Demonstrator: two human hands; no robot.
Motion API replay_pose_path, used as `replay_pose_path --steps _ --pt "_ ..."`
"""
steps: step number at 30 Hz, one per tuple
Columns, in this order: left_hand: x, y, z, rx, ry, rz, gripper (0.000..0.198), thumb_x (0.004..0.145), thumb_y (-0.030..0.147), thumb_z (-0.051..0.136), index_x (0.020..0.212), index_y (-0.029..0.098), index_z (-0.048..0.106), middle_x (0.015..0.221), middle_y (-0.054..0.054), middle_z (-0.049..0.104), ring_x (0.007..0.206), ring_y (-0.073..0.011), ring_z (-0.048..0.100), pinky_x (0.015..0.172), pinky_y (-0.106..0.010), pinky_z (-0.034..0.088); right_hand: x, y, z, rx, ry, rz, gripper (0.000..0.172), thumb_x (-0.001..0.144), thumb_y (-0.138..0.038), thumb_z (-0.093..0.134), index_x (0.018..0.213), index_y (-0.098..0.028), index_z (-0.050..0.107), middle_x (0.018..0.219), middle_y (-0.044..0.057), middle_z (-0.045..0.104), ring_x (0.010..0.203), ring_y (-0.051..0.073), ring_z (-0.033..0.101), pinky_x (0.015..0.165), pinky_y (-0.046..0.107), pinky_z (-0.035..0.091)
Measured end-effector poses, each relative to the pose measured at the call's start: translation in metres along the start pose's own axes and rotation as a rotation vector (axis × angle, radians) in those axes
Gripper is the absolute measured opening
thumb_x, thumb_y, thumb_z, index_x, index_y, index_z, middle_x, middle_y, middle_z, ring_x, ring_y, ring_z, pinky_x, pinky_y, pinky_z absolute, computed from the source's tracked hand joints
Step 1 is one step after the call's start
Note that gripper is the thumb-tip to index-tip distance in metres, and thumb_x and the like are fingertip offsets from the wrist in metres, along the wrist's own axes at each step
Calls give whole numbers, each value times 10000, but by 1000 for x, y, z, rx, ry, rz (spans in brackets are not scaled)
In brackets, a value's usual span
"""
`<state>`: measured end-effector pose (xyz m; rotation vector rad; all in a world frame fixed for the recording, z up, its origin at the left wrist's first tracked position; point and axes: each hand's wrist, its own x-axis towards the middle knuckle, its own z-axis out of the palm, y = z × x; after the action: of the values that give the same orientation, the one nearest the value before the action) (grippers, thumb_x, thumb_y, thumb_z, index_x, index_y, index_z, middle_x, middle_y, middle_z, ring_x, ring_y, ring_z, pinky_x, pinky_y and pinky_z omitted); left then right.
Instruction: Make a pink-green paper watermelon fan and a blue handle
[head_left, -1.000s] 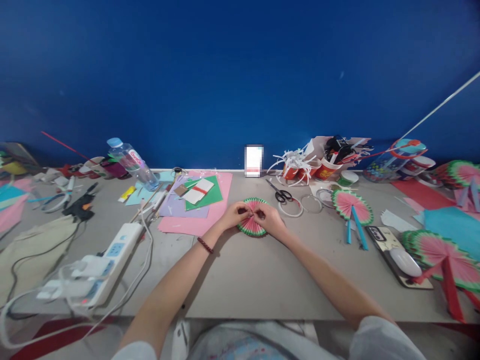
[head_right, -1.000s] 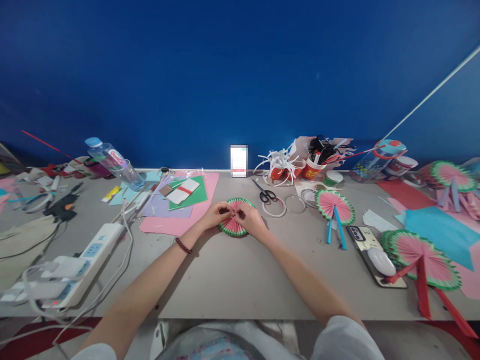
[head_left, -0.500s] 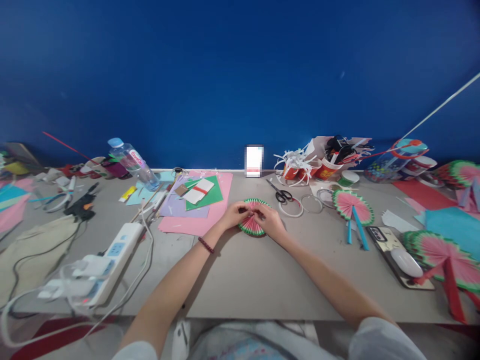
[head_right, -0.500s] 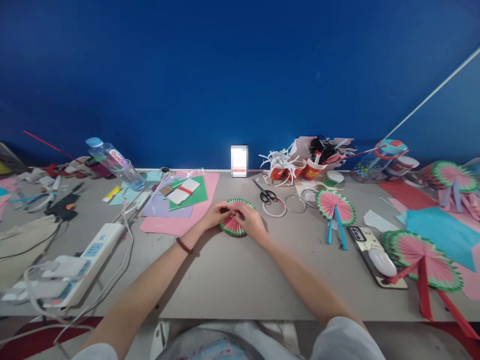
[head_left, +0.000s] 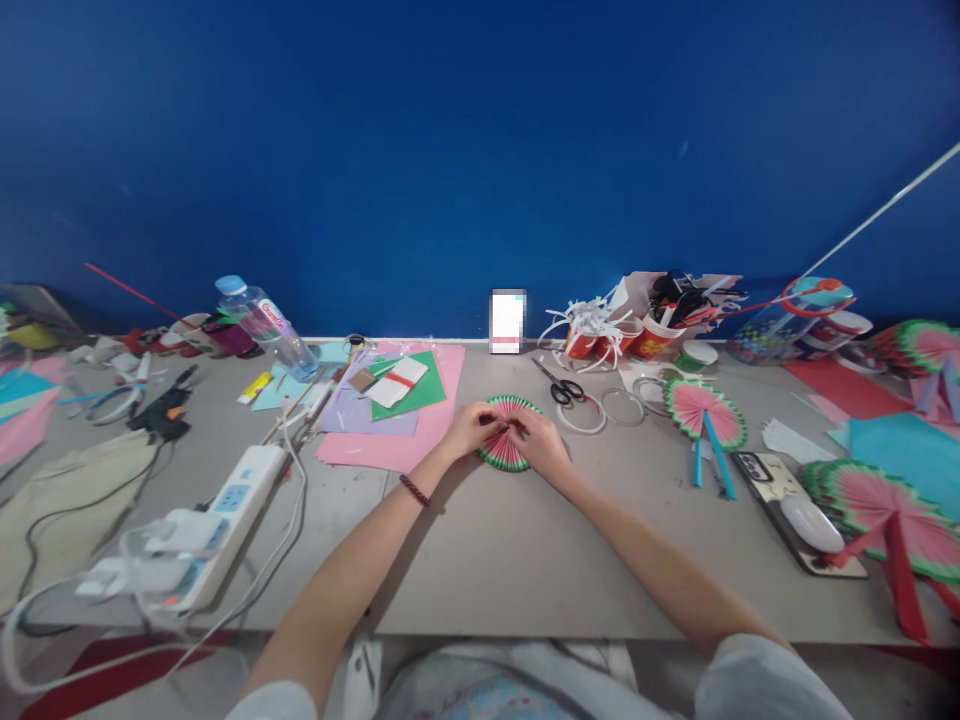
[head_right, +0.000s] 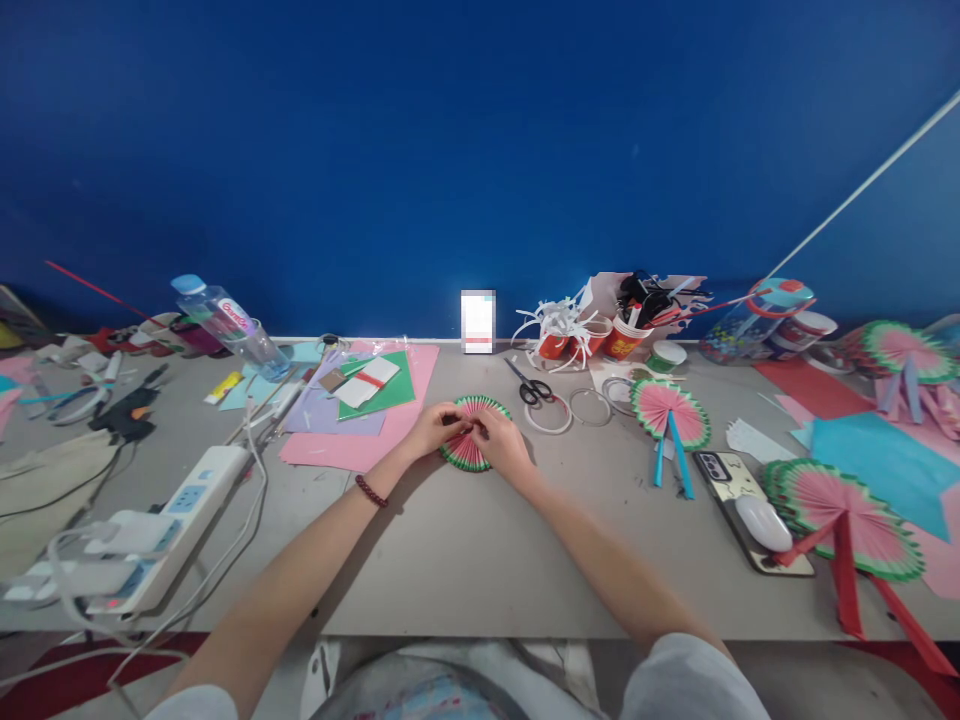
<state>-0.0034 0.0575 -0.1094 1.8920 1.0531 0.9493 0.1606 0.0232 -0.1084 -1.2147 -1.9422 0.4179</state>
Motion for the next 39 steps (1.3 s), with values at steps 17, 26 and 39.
replay_pose_path --steps 17,26,39 --pt "-5 2 13 164 128 -47 69 749 179 643 685 163 663 714 -21 633 680 -136 557 598 -236 399 0 1 2 -67 21 -7 188 763 -70 483 848 -187 603 775 44 628 732 185 564 678 280 424" --pt "-5 5 13 189 131 -23 103 765 214 644 673 167 647 717 -29 632 717 -151 569 632 -251 421 -1 0 3 -125 38 -16 189 771 -63 488 826 -186 620 773 51 639 738 194 573 708 300 427" --pt "-14 19 13 315 148 78 75 812 182 594 750 173 634 807 -36 631 808 -171 573 712 -275 449 3 1 -1 -137 0 50 124 719 -76 498 740 -181 562 690 35 571 673 182 526 641 286 401"
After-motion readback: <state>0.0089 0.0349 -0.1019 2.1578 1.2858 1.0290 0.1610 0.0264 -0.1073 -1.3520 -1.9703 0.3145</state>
